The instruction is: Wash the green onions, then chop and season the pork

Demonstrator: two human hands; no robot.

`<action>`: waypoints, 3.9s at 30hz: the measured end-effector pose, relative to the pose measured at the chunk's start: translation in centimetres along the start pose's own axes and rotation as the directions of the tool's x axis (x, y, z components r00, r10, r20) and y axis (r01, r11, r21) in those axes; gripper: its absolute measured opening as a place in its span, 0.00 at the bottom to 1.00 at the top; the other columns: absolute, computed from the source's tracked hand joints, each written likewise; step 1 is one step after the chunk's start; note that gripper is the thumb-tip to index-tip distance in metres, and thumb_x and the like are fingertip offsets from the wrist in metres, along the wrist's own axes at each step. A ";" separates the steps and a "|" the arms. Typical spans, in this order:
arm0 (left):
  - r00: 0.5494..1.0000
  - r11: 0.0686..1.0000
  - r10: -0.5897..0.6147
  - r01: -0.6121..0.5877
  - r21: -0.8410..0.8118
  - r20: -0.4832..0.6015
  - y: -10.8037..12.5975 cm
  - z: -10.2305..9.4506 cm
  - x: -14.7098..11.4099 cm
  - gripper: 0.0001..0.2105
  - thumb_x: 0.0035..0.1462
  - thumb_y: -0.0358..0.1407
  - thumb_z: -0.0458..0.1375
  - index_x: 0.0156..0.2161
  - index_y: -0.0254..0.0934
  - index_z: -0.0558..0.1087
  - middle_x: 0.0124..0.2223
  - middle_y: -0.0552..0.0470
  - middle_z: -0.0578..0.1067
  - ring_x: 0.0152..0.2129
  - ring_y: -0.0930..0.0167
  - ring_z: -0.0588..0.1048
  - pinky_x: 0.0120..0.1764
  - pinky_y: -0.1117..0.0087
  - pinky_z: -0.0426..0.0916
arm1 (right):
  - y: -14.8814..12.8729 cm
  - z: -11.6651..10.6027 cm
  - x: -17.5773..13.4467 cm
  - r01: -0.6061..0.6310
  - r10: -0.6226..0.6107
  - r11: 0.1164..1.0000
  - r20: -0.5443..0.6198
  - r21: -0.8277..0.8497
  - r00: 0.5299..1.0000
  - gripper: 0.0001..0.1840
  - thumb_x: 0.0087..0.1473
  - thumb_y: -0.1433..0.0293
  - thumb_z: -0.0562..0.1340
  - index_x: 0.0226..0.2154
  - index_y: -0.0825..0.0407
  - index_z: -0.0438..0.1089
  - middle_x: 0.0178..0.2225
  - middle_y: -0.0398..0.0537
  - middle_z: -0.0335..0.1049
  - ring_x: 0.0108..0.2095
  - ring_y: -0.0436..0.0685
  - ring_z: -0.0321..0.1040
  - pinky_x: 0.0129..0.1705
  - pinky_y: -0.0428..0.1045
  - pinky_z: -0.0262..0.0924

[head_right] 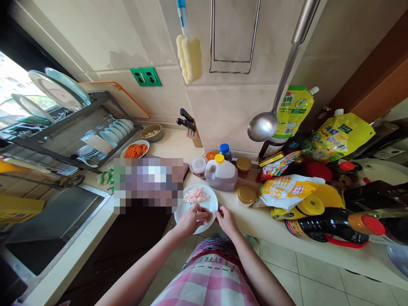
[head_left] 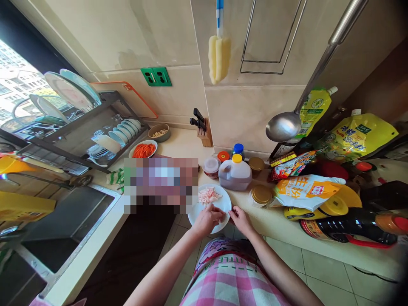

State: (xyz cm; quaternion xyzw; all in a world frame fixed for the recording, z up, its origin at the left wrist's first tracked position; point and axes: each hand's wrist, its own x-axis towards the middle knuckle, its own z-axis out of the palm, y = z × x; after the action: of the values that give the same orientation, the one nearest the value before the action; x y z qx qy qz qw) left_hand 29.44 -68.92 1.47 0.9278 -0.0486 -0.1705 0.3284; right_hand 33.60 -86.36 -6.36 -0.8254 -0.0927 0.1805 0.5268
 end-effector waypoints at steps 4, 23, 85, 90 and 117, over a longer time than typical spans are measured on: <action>0.998 0.999 -0.028 0.030 0.030 -0.062 -0.2 0.3 0.2 0.09 0.55 0.35 0.52 0.37 0.35 0.72 0.39 0.49 0.72 0.37 0.69 0.70 0.42 0.69 0.63 | -0.2 -0.1 0.0 -0.005 0.005 1.000 -0.006 -0.014 1.000 0.15 0.50 0.56 0.53 0.23 0.49 0.61 0.20 0.40 0.67 0.23 0.52 0.64 0.25 0.45 0.54; 0.989 0.996 -0.054 0.062 0.057 -0.140 -1.0 0.1 0.0 0.09 0.47 0.29 0.55 0.36 0.36 0.71 0.33 0.50 0.72 0.33 0.69 0.70 0.36 0.70 0.65 | -0.4 -0.1 0.1 -0.005 0.005 0.999 0.003 -0.049 1.000 0.15 0.48 0.55 0.53 0.23 0.49 0.62 0.21 0.42 0.68 0.23 0.53 0.63 0.26 0.46 0.53; 0.793 0.725 0.565 -0.608 0.322 0.226 24.3 15.7 -7.2 0.10 0.58 0.34 0.50 0.41 0.44 0.73 0.38 0.50 0.71 0.37 0.67 0.69 0.40 0.64 0.65 | 3.5 -12.9 -29.8 0.013 0.359 0.661 -0.331 0.751 0.873 0.27 0.46 0.62 0.59 0.50 0.49 0.57 0.23 0.38 0.64 0.18 0.47 0.62 0.17 0.43 0.62; 0.625 0.592 0.685 -0.777 0.213 0.374 33.1 24.4 -10.8 0.10 0.57 0.33 0.50 0.38 0.43 0.73 0.38 0.50 0.71 0.37 0.66 0.68 0.41 0.63 0.64 | 7.7 -17.6 -41.1 0.118 0.419 0.637 -0.471 0.762 0.777 0.28 0.47 0.64 0.57 0.52 0.50 0.56 0.21 0.36 0.63 0.16 0.46 0.61 0.16 0.43 0.62; 0.169 0.222 0.941 -0.962 -0.156 0.294 74.6 55.7 2.5 0.13 0.58 0.34 0.49 0.47 0.44 0.70 0.42 0.48 0.72 0.39 0.70 0.72 0.43 0.69 0.69 | 30.9 -51.0 -67.5 0.613 0.781 0.499 -0.624 0.612 -0.013 0.47 0.30 0.56 0.70 0.54 0.50 0.57 0.16 0.38 0.67 0.15 0.51 0.63 0.15 0.44 0.58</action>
State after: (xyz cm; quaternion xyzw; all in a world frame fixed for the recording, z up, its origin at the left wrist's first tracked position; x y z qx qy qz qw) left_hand 14.07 -160.60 7.03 0.6609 -0.6750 -0.0779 0.3185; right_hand -9.33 -165.45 -1.39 -0.2885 0.4843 -0.4029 0.7210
